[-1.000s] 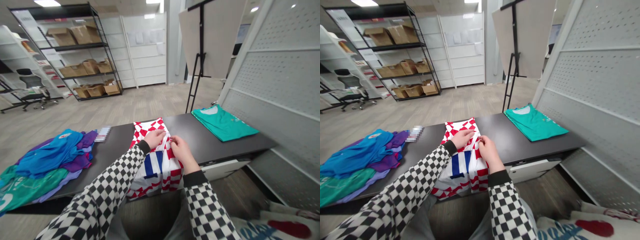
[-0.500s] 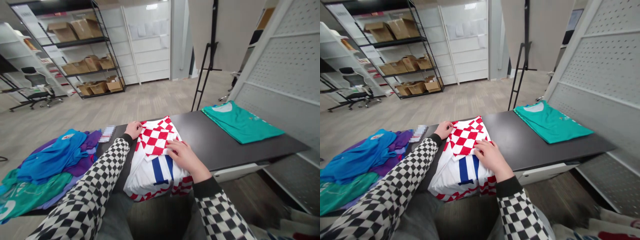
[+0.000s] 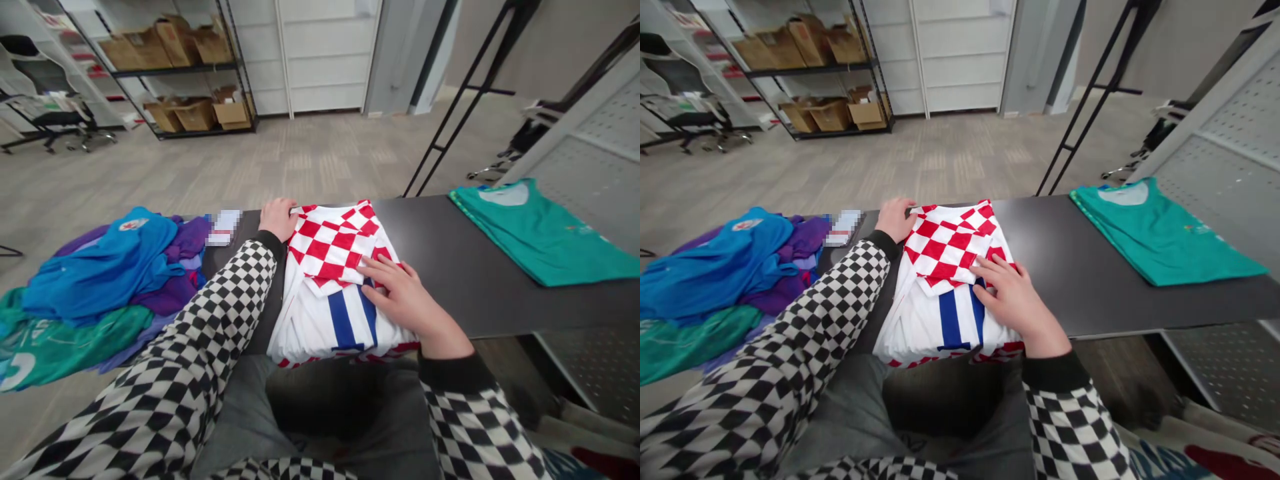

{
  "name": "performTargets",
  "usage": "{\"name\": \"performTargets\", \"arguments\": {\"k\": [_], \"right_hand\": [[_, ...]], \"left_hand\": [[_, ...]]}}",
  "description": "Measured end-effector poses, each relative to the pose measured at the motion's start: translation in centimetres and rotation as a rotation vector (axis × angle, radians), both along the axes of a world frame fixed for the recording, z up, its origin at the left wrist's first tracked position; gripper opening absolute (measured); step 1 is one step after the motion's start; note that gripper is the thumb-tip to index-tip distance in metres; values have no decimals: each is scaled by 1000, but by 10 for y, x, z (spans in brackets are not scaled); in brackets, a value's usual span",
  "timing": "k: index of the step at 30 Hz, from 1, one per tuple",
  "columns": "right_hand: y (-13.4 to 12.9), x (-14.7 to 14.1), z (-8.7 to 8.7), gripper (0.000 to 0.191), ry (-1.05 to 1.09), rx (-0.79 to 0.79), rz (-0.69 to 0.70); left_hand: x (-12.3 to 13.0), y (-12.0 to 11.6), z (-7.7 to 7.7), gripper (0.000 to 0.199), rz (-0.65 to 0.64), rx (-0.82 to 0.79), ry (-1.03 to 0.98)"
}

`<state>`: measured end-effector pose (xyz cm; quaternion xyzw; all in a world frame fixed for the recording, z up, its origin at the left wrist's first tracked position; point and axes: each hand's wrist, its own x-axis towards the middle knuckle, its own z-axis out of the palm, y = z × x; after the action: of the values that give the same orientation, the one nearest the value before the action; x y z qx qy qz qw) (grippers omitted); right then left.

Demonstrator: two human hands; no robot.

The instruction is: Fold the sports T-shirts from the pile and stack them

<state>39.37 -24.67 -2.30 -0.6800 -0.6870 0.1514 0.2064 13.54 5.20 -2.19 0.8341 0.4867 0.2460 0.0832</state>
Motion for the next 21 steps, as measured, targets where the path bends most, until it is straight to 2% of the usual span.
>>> {"name": "performTargets", "arguments": {"k": [3, 6, 8, 11, 13, 15, 16, 18, 21], "right_hand": [[1, 1, 1, 49, -20, -3, 4], [1, -1, 1, 49, -41, 11, 14], [2, -2, -2, 49, -47, 27, 11], [3, -3, -8, 49, -41, 54, -2], [4, -1, -10, 50, -32, 77, -3], [2, -1, -7, 50, -13, 114, -14], [0, -3, -3, 50, 3, 149, -30], [-9, -17, 12, 44, 69, 269, -77], [-33, -64, 37, 36, 342, 471, -115]], "left_hand": [[-11, -24, 11, 35, 21, 71, -74], [-41, -77, 21, 28, 38, 74, -105], [-70, -132, 24, 27, 47, 32, -98], [-114, -232, 21, 33, 114, -34, -93], [-137, -295, 11, 36, 213, -67, -182], [-151, -340, -4, 36, 229, -184, -271], [-155, -354, -12, 36, 219, -272, -302], [-157, -367, -26, 34, 209, -440, -378], [-153, -362, -41, 39, 243, -542, -543]]}}
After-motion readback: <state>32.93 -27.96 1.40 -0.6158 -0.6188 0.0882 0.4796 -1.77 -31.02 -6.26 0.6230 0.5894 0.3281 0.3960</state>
